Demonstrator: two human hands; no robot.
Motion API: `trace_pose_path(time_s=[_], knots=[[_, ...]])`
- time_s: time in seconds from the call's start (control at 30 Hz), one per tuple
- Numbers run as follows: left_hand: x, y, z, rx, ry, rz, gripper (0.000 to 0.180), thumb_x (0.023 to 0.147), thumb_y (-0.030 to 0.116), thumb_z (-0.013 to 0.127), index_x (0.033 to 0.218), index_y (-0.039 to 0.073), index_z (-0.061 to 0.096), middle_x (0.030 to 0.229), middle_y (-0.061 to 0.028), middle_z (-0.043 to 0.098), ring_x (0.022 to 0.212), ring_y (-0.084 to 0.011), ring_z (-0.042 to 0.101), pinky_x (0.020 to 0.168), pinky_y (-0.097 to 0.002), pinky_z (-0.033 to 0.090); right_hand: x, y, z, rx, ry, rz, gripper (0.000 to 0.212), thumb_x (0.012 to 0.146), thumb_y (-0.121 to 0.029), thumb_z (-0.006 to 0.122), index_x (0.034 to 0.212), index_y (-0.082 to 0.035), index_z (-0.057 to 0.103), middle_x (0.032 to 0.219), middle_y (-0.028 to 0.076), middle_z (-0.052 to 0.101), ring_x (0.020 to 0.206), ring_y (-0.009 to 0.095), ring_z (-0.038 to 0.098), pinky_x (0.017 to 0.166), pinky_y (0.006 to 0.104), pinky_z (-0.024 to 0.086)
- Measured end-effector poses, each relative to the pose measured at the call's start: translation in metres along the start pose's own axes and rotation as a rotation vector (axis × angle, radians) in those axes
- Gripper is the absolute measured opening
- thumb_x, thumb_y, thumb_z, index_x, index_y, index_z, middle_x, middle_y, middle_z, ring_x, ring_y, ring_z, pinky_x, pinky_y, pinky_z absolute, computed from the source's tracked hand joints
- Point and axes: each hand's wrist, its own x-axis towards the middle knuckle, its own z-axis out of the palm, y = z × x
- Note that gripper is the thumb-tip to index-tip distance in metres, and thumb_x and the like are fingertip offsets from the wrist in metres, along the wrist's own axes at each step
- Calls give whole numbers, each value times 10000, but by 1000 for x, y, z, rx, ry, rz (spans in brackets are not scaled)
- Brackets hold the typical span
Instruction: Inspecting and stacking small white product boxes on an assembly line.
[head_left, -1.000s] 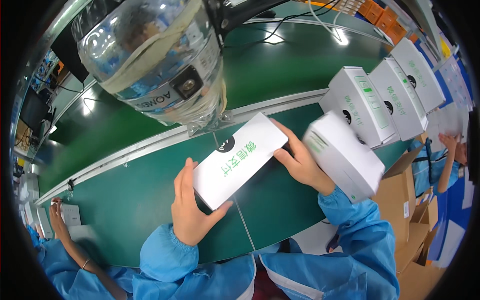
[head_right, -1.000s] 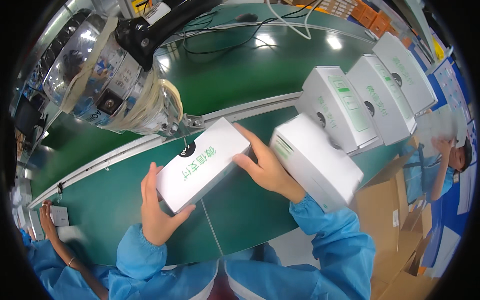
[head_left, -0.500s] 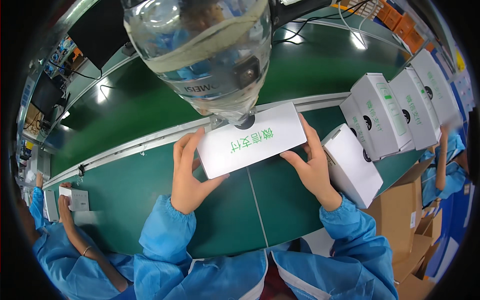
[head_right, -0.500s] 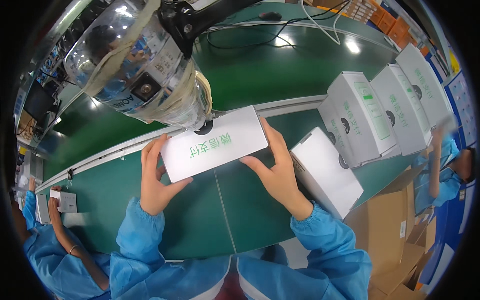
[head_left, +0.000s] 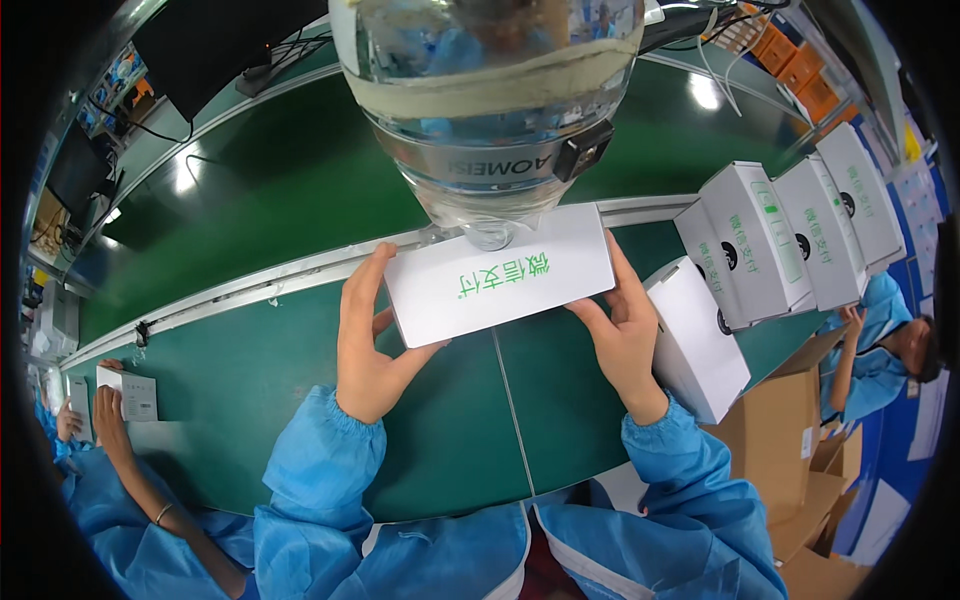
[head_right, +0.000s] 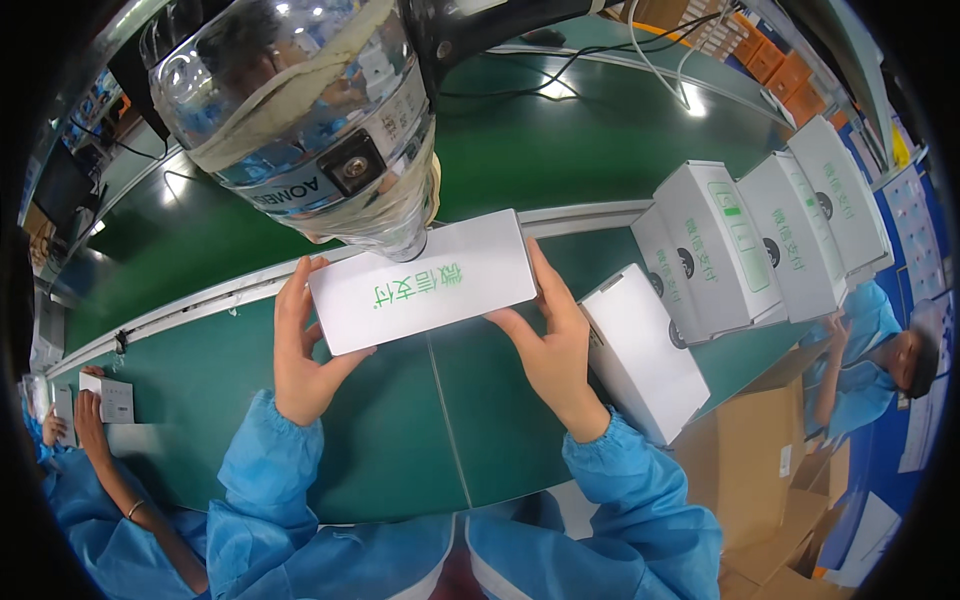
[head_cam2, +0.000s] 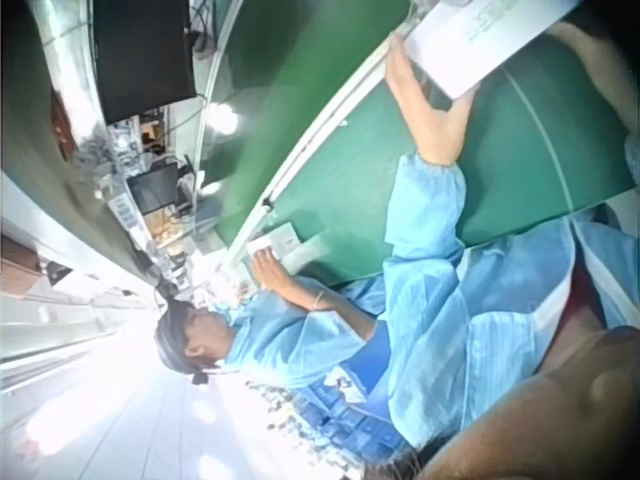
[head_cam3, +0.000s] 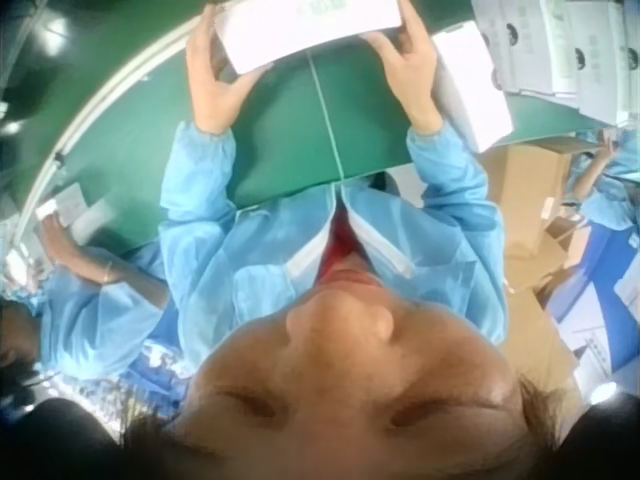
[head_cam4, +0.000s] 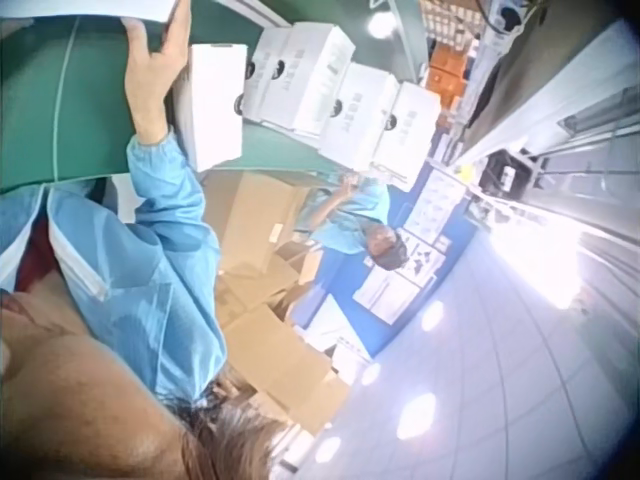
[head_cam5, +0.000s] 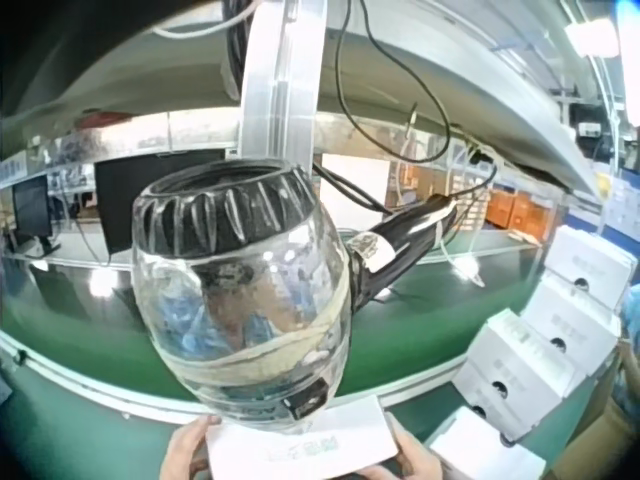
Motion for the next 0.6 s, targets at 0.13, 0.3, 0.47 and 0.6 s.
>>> trace_pose_path(time_s=[0.13, 0.3, 0.47, 0.6], knots=[[-1, -3, -1, -32, 2, -14, 1075, 683, -28, 812, 1575, 127, 232, 1546, -127, 320, 1406, -340, 403, 1053, -475, 507, -3, 1, 1, -47, 12, -12, 736, 841, 57, 726, 1499, 16, 398, 1445, 162, 524, 1282, 240, 552, 1076, 344, 427], [-4, -8, 1, -81, 17, -4, 1058, 708, -12, 814, 1577, 140, 229, 1562, -129, 321, 1414, -342, 397, 1046, -481, 499, -3, 4, 0, -52, 15, -25, 731, 842, 52, 729, 1494, 30, 398, 1439, 169, 529, 1284, 241, 552, 1079, 346, 426], [-4, -4, 3, -124, 45, 4, 1055, 732, 33, 833, 1585, 179, 229, 1564, -136, 352, 1420, -353, 399, 1042, -486, 489, -1, 2, 0, -33, 21, -21, 728, 846, 56, 725, 1494, 33, 393, 1444, 177, 521, 1288, 245, 549, 1089, 350, 426], [-4, -6, 3, -115, 46, 18, 1075, 732, 34, 836, 1591, 184, 208, 1565, -143, 354, 1421, -366, 397, 1047, -492, 484, -2, 4, -1, -22, 21, -22, 729, 845, 61, 724, 1494, 36, 391, 1446, 181, 517, 1291, 249, 547, 1093, 351, 426]])
